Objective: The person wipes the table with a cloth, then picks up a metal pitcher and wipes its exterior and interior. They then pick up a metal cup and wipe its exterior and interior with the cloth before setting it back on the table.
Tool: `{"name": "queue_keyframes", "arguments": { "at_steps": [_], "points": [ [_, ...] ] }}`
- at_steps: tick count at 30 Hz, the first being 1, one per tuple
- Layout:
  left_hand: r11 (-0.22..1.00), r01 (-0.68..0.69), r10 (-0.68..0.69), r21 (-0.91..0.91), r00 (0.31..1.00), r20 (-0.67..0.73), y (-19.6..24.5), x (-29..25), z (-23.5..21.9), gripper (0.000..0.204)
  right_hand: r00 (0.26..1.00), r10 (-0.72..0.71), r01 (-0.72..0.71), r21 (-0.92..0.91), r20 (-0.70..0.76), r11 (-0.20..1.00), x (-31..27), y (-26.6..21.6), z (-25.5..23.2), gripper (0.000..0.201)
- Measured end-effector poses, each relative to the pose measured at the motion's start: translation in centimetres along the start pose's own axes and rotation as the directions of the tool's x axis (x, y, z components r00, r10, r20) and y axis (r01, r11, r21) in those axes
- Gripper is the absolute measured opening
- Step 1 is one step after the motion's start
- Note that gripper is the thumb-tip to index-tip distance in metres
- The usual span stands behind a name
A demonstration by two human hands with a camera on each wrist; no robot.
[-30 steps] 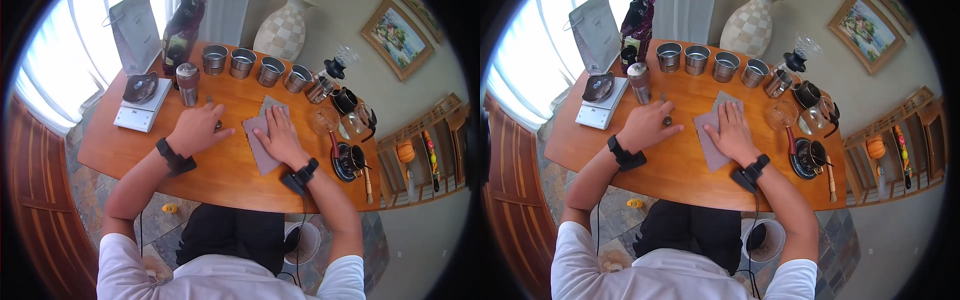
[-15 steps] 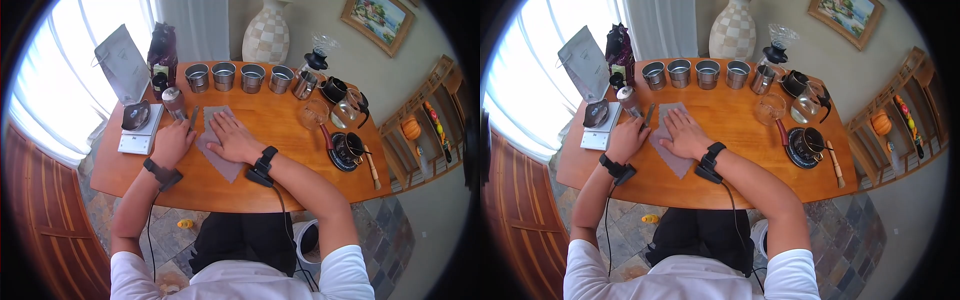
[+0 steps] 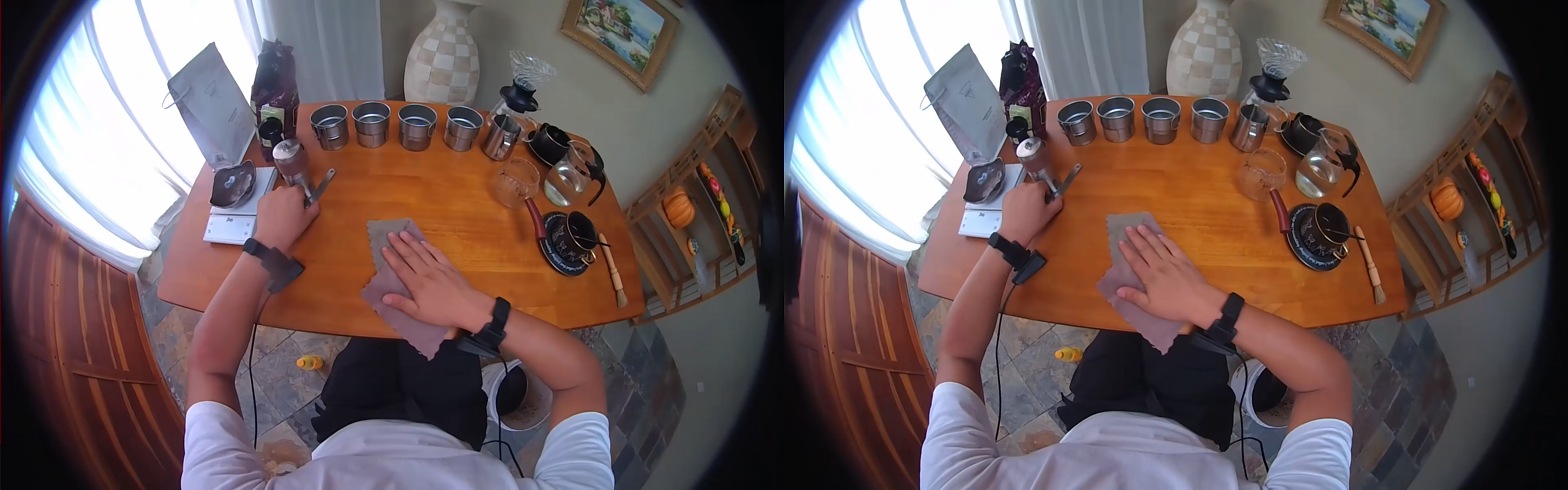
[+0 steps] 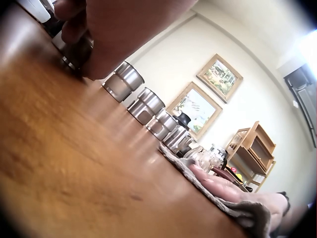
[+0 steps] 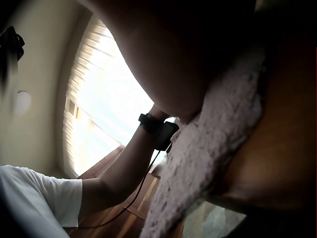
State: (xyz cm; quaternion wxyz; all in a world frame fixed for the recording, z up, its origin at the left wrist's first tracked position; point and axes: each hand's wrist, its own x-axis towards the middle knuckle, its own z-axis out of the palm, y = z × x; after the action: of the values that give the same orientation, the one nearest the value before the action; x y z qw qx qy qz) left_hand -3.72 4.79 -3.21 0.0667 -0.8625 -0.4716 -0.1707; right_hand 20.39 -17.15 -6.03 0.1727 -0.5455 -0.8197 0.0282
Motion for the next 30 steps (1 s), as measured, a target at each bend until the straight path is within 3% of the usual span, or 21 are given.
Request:
{"name": "queue_keyframes", "arguments": {
  "at_steps": [7,9,12,16,17,19,22,23,25,27,30],
  "points": [
    [0.999,0.033,-0.034,0.013,0.999,0.004,-0.1,-0.1,-0.3,0.034,0.988,0.152,-0.149,-0.101,0.022,0.984,-5.6,3.3,-3.5,0.072],
    [1.000,0.026,-0.026,-0.008,1.000,0.011,-0.1,-0.6,-0.5,0.037,0.913,0.399,-0.409,-0.215,-0.088,0.887,-7.0,4.9,-3.7,0.067],
    [1.000,0.007,-0.006,-0.026,1.000,0.030,-0.2,-1.5,-1.1,0.042,0.867,0.483,-0.497,-0.246,-0.118,0.832,-7.9,6.0,-3.7,0.064],
    [0.999,0.036,-0.035,-0.011,0.995,0.097,2.0,-3.8,-4.4,0.038,0.874,0.466,-0.486,-0.248,-0.138,0.838,-5.8,4.5,-2.0,0.062],
    [1.000,0.022,-0.022,-0.006,0.995,0.101,2.7,-4.7,-4.5,0.038,0.924,0.365,-0.382,-0.233,-0.116,0.894,-4.5,3.4,-1.5,0.061],
    [0.926,-0.239,0.221,-0.293,0.971,-0.095,4.0,-6.3,-5.0,0.029,0.983,0.161,-0.171,-0.132,-0.085,0.976,-1.6,1.7,-0.3,0.060],
    [0.863,-0.350,0.333,-0.363,0.936,-0.110,6.8,-8.3,-5.9,0.030,0.992,-0.107,0.110,0.042,-0.068,0.993,3.2,0.3,2.6,0.060],
    [0.822,-0.392,0.367,-0.412,0.919,-0.142,7.2,-8.9,-6.2,0.032,0.992,-0.087,0.093,0.061,-0.096,0.994,4.5,-0.8,3.3,0.060],
    [0.798,-0.413,0.410,-0.439,0.906,-0.107,7.2,-9.9,-6.2,0.039,0.992,-0.130,0.127,0.146,0.007,0.981,7.5,-2.3,3.3,0.053],
    [0.814,-0.351,0.321,-0.463,0.936,-0.146,6.9,-11.0,-5.9,0.043,0.986,-0.166,0.166,0.147,-0.013,0.975,10.1,-3.8,4.9,0.053],
    [0.806,-0.252,0.242,-0.535,0.966,-0.090,5.2,-13.3,-5.0,0.053,0.979,-0.203,0.198,0.208,0.004,0.958,11.8,-3.8,6.5,0.053]
  ]
}}
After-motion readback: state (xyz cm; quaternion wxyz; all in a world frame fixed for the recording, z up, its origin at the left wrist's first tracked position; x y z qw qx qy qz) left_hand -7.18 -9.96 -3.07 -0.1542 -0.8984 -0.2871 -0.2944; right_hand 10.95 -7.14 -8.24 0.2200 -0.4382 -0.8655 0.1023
